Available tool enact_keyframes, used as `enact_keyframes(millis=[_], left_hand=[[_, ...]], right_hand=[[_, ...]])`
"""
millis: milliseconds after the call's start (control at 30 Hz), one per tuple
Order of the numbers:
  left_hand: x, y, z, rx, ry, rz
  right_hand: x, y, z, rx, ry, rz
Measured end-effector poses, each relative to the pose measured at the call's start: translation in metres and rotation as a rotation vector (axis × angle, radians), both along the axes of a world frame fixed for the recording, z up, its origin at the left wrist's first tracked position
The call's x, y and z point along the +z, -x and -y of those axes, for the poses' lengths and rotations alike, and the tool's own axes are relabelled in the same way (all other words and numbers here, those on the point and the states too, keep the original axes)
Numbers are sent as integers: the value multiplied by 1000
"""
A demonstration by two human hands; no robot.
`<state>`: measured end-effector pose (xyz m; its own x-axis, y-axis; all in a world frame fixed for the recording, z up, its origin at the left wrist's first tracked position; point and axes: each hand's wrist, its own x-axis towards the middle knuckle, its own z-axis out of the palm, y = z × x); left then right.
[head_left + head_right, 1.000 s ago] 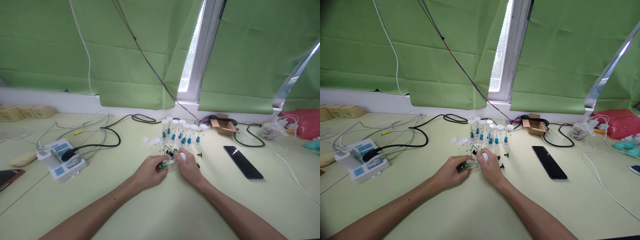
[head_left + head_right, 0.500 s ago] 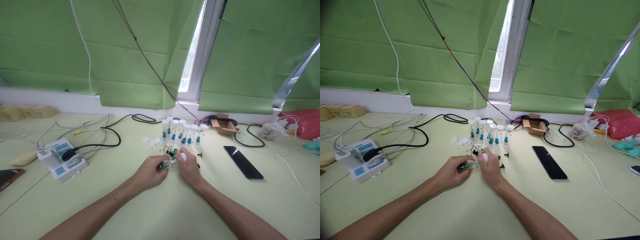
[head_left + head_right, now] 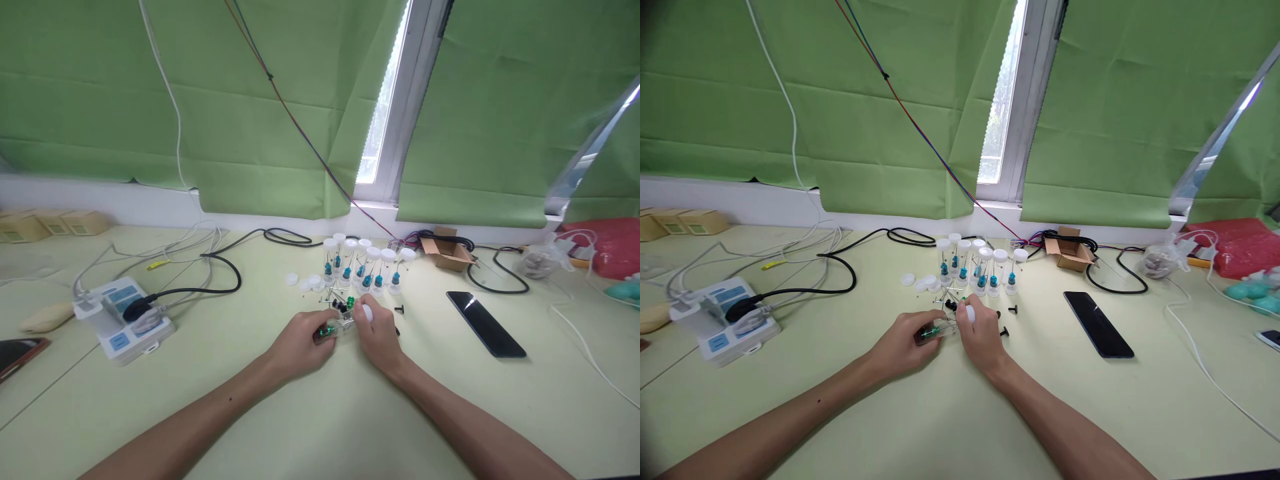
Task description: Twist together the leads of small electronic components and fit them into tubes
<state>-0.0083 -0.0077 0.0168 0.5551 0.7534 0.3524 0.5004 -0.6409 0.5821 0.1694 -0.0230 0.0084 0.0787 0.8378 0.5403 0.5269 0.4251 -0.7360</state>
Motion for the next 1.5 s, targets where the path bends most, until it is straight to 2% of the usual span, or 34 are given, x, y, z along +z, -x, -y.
enact_keyframes(millis=[700,1067,1267,1500], left_hand=[[2,-1,0,-8,-3,-16],[3,-1,1,-8,-41,-20],[4,-2,1,33,-36,45],[11,-2,2,61,79,102]], right_hand=[[-9,-3,-4,-23,-55,93],[-10,-5,-9,-9,-17,91],[-2,-4,-5,-14,33,8],[8,-3,-2,-20,99,-90]])
